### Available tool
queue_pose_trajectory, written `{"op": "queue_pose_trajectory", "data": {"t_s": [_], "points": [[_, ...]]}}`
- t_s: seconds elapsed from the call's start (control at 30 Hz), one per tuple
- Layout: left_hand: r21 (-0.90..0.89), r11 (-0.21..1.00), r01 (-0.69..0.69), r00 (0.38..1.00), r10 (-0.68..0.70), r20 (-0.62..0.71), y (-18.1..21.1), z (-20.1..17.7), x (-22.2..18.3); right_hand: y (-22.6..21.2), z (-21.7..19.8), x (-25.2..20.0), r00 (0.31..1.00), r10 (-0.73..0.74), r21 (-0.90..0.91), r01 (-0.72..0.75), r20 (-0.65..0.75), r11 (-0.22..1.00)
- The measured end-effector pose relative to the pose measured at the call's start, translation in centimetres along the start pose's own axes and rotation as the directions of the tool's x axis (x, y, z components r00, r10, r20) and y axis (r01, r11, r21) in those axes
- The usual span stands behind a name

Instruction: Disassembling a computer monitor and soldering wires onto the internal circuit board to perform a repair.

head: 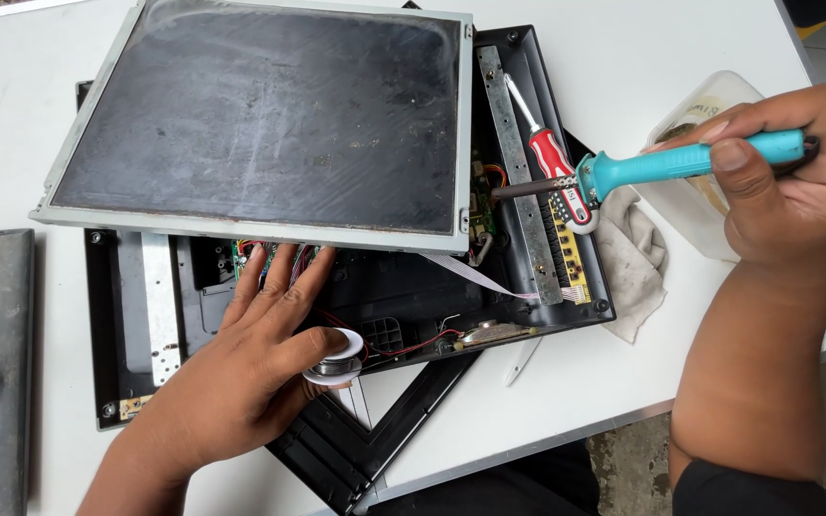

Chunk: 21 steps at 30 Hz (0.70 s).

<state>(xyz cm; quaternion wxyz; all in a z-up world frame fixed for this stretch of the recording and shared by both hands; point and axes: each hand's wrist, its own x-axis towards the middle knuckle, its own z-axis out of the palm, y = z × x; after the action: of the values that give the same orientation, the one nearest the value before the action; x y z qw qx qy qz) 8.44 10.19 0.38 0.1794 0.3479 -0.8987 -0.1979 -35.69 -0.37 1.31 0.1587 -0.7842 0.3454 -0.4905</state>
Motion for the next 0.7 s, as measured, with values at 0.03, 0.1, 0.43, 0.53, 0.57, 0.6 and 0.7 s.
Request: {"op": "queue_pose_trajectory", "data": {"t_s": [0.03,0.1,0.43,0.53,0.57,0.6,0.7], "points": [[0.001,1.0,0.001,1.0,-0.001,0.0,0.1,-0.1,0.1,0.4,-0.1,-0.1,1.0,-0.001,0.001,0.001,0.0,1.0],[0.02,0.999,-0.035,0.999,0.036,-0.023,0.4,-0.3,0.2,1.1,-0.2,-0.4,0.999,0.025,0.114,-0.021,-0.038,0.993],[0.046,0.998,-0.042,0.998,0.044,-0.037,0.2,0.1,0.8,0.9,-0.6,-1.0,0.999,0.047,0.034,-0.046,-0.022,0.998],[0.032,0.999,-0.041,0.996,0.043,-0.076,0.3,0.7,0.9,0.5,-0.8,-1.0,0.995,0.092,-0.027,-0.09,0.044,0.996],[0.027,0.998,-0.051,0.994,0.053,-0.1,0.3,0.9,1.0,0.8,-0.8,-1.1,0.995,0.092,-0.026,-0.091,0.025,0.995],[0.023,0.998,-0.061,0.99,0.063,-0.123,0.4,1.0,1.1,1.1,-0.8,-1.2,0.996,0.092,-0.025,-0.092,0.006,0.995],[0.042,0.998,-0.054,0.993,0.058,-0.103,0.4,1.4,1.3,1.3,-1.1,-1.6,0.984,0.176,-0.044,-0.175,0.026,0.984]]}}
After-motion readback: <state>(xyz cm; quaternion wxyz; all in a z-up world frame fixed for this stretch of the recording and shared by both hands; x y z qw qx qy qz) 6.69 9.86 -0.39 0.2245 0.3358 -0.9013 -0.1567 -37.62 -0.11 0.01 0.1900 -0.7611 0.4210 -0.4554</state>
